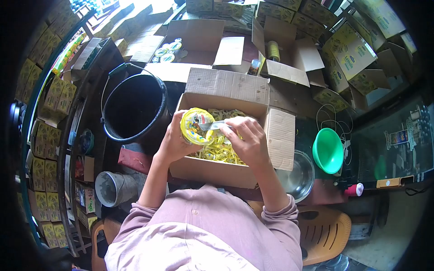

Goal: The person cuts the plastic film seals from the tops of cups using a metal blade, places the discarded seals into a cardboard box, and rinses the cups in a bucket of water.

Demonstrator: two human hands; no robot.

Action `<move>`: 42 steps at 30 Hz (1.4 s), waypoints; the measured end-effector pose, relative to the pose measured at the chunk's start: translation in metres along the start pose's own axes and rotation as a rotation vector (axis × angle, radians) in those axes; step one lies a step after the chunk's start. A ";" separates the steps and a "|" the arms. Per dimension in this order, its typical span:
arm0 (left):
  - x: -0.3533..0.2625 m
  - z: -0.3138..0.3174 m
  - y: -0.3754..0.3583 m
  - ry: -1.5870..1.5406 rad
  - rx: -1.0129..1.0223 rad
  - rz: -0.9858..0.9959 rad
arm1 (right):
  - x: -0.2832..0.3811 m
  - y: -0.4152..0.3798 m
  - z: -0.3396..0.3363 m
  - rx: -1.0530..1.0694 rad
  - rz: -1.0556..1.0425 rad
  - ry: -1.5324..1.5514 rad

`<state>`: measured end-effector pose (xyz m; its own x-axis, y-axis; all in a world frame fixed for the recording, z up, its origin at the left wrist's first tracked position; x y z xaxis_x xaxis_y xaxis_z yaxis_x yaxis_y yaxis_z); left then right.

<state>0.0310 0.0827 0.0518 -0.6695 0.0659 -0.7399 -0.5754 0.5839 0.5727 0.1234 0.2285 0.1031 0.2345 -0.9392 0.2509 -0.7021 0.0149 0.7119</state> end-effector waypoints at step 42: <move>0.003 0.018 -0.002 -0.123 0.072 -0.049 | -0.007 -0.005 0.003 -0.027 -0.028 0.104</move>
<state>0.0389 0.0962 0.0418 -0.5765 0.1318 -0.8064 -0.5680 0.6449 0.5114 0.1232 0.2343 0.0963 0.3234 -0.8986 0.2964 -0.6760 -0.0002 0.7369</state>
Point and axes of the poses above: each hand's wrist, its own y-axis towards the middle knuckle, its own z-axis out of the palm, x = y × z, the point moved 6 cm from there along y, towards the middle knuckle, and after that the axes turned 13 degrees about z, right-handed, at the moved point
